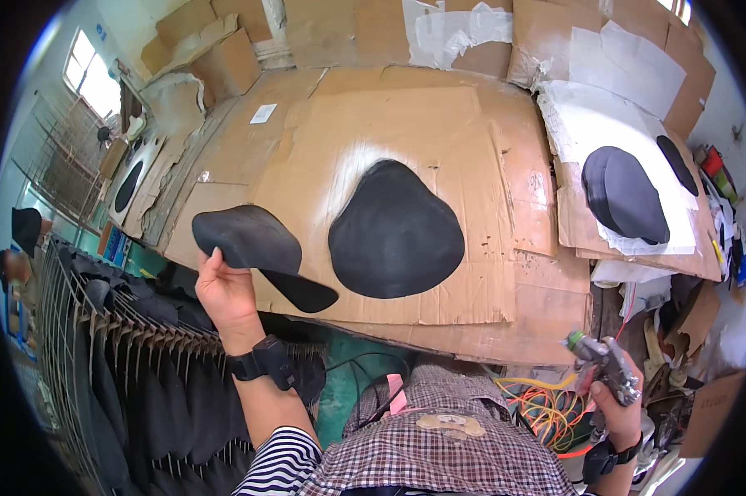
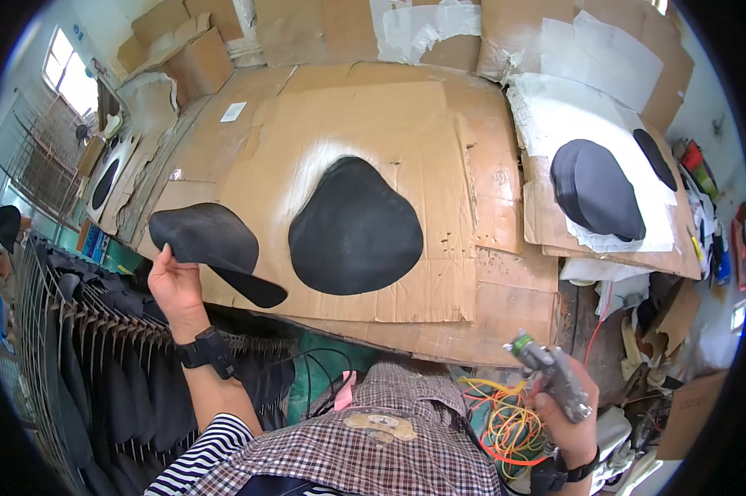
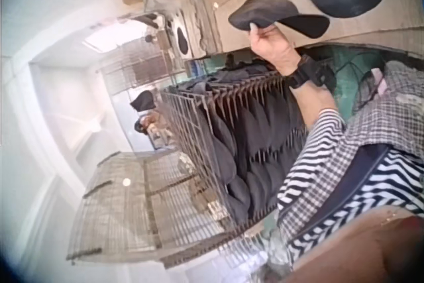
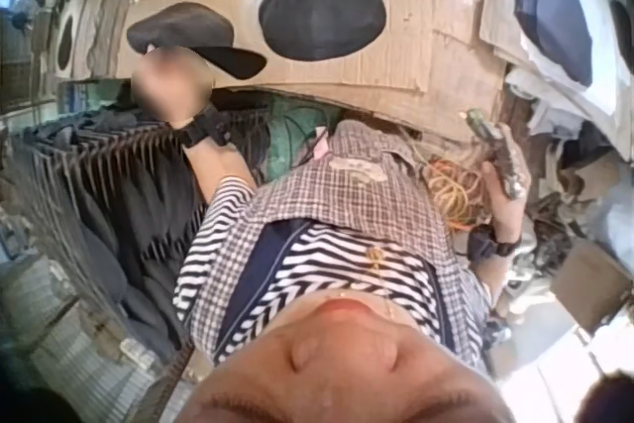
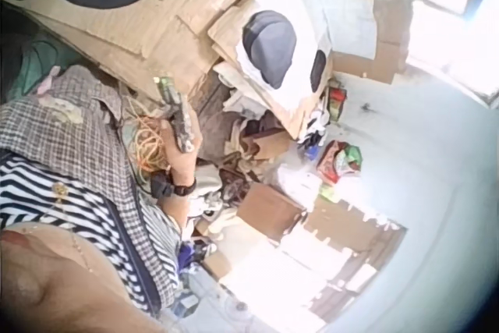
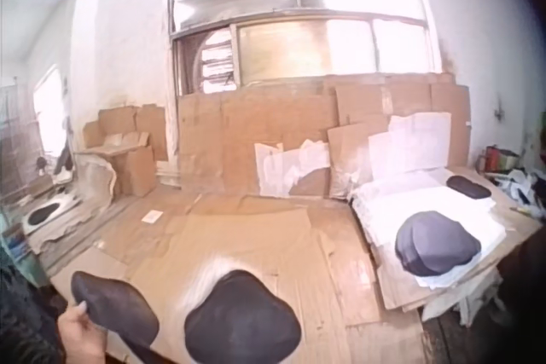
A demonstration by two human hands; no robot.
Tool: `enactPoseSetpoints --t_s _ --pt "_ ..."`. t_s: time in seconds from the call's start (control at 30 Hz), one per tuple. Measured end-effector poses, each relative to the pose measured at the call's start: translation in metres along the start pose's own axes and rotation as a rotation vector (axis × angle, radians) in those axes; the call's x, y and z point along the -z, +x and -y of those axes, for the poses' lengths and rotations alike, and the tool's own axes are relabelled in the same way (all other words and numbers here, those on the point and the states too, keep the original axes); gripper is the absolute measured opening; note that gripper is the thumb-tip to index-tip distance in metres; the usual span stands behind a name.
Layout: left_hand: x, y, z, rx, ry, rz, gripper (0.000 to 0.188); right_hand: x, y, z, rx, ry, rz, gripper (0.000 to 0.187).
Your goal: The person picks up black shoe insoles from a cardboard surface and places them onto a metal drying rack. They then pick up black shoe uppers and attach them to the insoles, stacking the assembled pairs on the rack. The process is repeated for multiple units.
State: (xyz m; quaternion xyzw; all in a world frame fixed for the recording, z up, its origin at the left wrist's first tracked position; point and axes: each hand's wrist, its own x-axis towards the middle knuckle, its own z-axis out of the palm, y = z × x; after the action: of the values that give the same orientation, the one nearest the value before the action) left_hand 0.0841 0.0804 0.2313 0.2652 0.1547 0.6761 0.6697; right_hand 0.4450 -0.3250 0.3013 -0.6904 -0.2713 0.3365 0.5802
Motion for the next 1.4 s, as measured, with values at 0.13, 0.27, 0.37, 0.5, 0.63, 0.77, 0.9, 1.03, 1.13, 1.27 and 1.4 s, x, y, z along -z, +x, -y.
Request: enactPoseSetpoints --t_s 0.13,0.27,0.37,0.5,0.63,0.77,0.9,1.03,1.13,1.27,1.4 --pt "0.010 -0.015 -0.033 -0.100 0.076 -0.040 0.044 0.008 -0.019 0.002 0.005 -0.128 0.063 0.063" --pt "0.004 -0.029 -0.053 -0.115 0.111 -0.061 0.049 -0.011 -0.038 0.003 -0.118 -0.072 0.227 0.055" --pt "0.009 -0.034 -0.060 -0.114 0.115 -0.055 0.049 -0.039 -0.039 -0.002 -0.093 0.026 0.269 0.056" --pt "0.012 -0.039 -0.060 -0.088 0.099 -0.058 0.049 -0.075 -0.032 0.002 -0.020 0.062 0.150 0.056" --pt "0.024 -0.040 -0.061 -0.067 0.073 -0.070 0.049 -0.081 -0.035 0.007 0.030 0.001 -0.010 0.056" --pt "0.032 -0.041 -0.064 -0.041 0.051 -0.077 0.047 -0.068 -0.053 0.008 0.017 -0.062 -0.098 0.060" --pt "0.037 -0.040 -0.063 -0.034 0.030 -0.077 0.047 -0.060 -0.077 0.008 0.008 -0.144 -0.077 0.061" --pt "0.049 -0.038 -0.068 -0.036 0.030 -0.023 0.044 -0.065 -0.091 0.009 -0.085 -0.108 0.089 0.059" --pt "0.049 -0.043 -0.070 -0.036 0.034 -0.053 0.046 -0.074 -0.087 0.006 -0.100 -0.035 0.234 0.056" --pt "0.039 -0.054 -0.078 -0.036 0.031 -0.063 0.049 -0.106 -0.074 0.004 -0.081 0.044 0.211 0.053" --pt "0.042 -0.063 -0.084 -0.034 0.047 -0.079 0.051 -0.127 -0.049 0.003 0.051 -0.013 0.093 0.045"
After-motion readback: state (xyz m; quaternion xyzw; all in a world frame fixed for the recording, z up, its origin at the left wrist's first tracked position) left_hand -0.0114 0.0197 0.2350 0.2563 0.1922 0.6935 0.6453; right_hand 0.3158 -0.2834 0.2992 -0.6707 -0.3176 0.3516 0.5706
